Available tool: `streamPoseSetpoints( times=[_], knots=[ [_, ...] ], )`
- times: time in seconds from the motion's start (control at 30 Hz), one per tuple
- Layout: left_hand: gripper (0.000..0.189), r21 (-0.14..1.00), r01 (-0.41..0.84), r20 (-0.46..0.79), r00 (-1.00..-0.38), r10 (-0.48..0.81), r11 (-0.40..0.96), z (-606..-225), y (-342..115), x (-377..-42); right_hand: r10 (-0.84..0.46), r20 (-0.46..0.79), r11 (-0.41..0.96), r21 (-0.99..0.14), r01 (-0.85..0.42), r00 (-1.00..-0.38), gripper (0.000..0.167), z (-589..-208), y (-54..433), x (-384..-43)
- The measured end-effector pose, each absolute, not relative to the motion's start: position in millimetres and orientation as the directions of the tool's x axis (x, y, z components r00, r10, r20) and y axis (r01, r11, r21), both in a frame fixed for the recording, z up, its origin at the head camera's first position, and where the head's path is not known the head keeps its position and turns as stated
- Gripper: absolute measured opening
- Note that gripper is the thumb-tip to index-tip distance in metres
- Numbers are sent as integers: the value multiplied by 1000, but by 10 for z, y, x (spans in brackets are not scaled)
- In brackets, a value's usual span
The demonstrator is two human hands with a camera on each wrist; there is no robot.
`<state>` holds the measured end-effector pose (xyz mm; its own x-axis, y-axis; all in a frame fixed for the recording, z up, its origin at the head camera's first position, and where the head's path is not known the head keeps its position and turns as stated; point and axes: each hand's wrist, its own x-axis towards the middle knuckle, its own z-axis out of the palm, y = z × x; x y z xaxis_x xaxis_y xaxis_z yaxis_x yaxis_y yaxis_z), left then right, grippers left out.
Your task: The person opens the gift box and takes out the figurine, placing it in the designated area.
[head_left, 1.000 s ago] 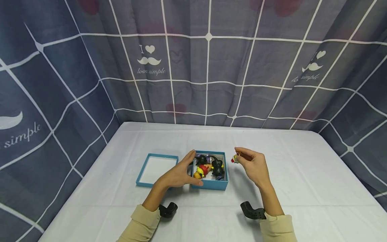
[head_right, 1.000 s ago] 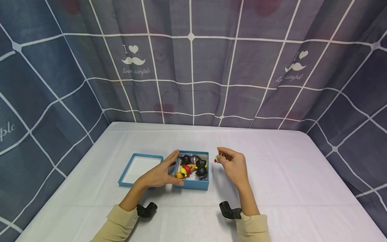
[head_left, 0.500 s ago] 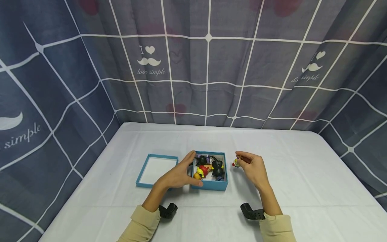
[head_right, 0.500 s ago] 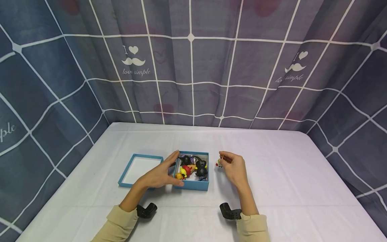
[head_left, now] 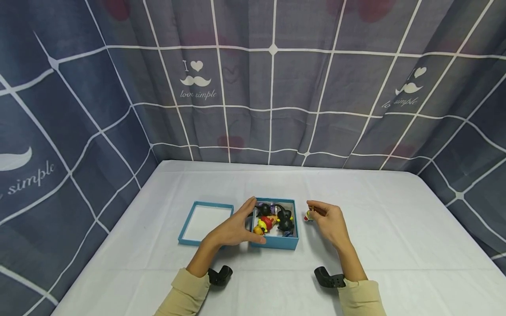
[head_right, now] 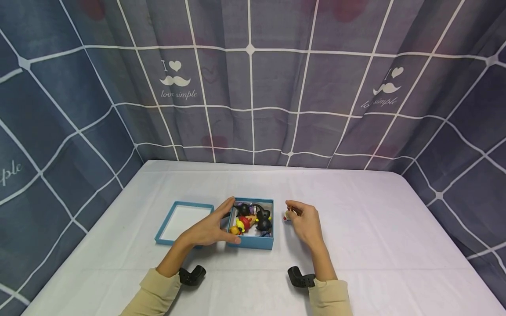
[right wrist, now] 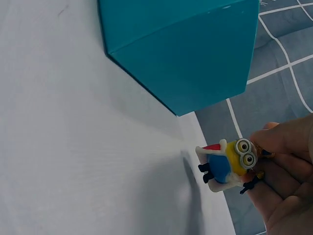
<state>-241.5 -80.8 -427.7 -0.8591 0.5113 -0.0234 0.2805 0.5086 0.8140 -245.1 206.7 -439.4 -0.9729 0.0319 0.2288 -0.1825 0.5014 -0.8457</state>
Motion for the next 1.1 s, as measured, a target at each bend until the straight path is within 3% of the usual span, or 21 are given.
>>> streamPoseSetpoints(
  times=[1.1],
  knots=[
    [122,801,280,-26,-867,497,530,-4249,-815,-2431,-53,215,551,-808,-208,-975,25,-4427,2132,-2463]
  ],
)
